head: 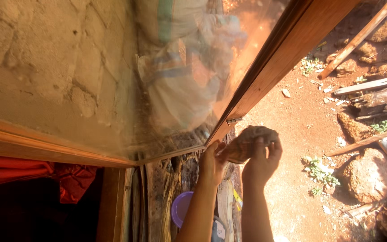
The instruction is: The person wipes a glass window pane and its wooden frame with a cloth, moving the cloth across the glass surface and around the edges of the frame.
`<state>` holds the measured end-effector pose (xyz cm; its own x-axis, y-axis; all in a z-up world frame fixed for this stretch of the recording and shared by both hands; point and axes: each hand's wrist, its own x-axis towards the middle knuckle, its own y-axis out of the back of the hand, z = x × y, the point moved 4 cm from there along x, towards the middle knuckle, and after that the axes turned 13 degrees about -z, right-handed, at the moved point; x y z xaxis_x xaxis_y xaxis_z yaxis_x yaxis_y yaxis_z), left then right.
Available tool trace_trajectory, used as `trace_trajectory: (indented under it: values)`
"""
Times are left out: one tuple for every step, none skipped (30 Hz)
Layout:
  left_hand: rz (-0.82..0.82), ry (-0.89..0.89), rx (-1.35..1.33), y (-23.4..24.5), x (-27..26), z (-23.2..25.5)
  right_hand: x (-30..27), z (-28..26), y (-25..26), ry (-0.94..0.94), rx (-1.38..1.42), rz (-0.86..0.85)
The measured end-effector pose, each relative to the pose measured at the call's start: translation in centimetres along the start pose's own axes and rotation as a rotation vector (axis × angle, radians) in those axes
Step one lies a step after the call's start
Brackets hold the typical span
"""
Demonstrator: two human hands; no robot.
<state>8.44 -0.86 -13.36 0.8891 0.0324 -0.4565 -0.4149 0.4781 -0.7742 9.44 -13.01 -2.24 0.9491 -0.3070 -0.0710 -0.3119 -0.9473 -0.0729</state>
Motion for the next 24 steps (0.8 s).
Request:
trace_trajectory:
  values:
    - [0.032,0.092,-0.148,0.2,1.0,-1.6,0.1,0.1,0.4,0.072,0.104,-0.018]
    - [0.066,0.183,-0.297,0.2,1.8,-2.8,0.3,0.2,0.6,0.143,0.208,-0.036]
    - [0.032,0.188,-0.398,-0.2,2.5,-3.7,0.3,0.2,0.9,0.212,0.308,-0.055]
    - [-0.002,0.19,-0.499,-0.7,3.2,-4.3,0.1,0.0,1.2,0.245,0.316,-0.089]
    - [-0.037,0.191,-0.6,-1.3,3.8,-4.9,-0.2,-0.3,1.7,0.279,0.326,-0.123]
    - [-0.085,0.162,-0.679,-2.0,4.6,-5.4,-0.5,-0.7,1.9,0.313,0.335,-0.157]
    - [-0.14,0.132,-0.755,-2.8,5.6,-5.7,-0.6,-0.8,2.1,0.289,0.289,-0.123]
    - [-0.194,0.102,-0.83,-3.3,6.3,-6.0,-0.8,-0.8,2.4,0.266,0.243,-0.088]
    - [-0.236,0.063,-0.814,-3.5,7.1,-6.1,-0.8,-1.0,2.6,0.248,0.199,-0.052]
    - [-0.277,0.024,-0.798,-3.4,7.8,-6.2,-1.0,-1.1,2.6,0.231,0.16,-0.048]
    - [-0.32,-0.017,-0.783,-3.4,8.4,-6.4,-1.2,-1.2,2.7,0.216,0.12,-0.046]
    - [-0.277,-0.033,-0.771,-3.0,9.0,-6.9,-1.4,-1.3,2.8,0.201,0.081,-0.044]
    - [-0.237,-0.052,-0.756,-2.4,9.8,-7.0,-1.5,-1.4,2.8,0.188,0.073,-0.05]
    - [-0.197,-0.071,-0.742,-1.8,10.5,-7.1,-1.6,-1.5,2.8,0.175,0.064,-0.056]
    - [-0.207,-0.122,-0.675,-1.4,10.9,-7.0,-1.6,-1.6,2.8,0.163,0.057,-0.06]
    - [-0.217,-0.172,-0.608,-1.0,11.0,-6.7,-1.5,-1.6,2.8,0.149,0.058,-0.066]
    - [-0.223,-0.222,-0.54,-0.7,10.9,-6.4,-1.6,-1.5,2.8,0.132,0.059,-0.072]
    - [-0.167,-0.214,-0.476,-0.5,10.8,-6.3,-1.6,-1.5,2.8,0.115,0.059,-0.077]
    - [-0.111,-0.206,-0.413,-0.5,10.4,-6.2,-1.5,-1.5,2.8,0.11,0.077,-0.084]
    - [-0.056,-0.198,-0.35,-0.8,10.0,-6.1,-1.4,-1.5,2.8,0.106,0.095,-0.092]
    - [-0.054,-0.235,-0.191,-1.3,9.3,-5.7,-1.4,-1.4,2.8,0.099,0.112,-0.102]
    - [-0.053,-0.272,-0.032,-2.0,8.7,-5.4,-1.4,-1.5,2.8,0.094,0.098,-0.102]
    - [-0.046,-0.309,0.125,-2.5,8.0,-5.1,-1.3,-1.6,2.8,0.087,0.082,-0.105]
    - [-0.038,-0.27,0.246,-2.9,7.6,-4.9,-1.4,-1.7,2.7,0.079,0.066,-0.109]
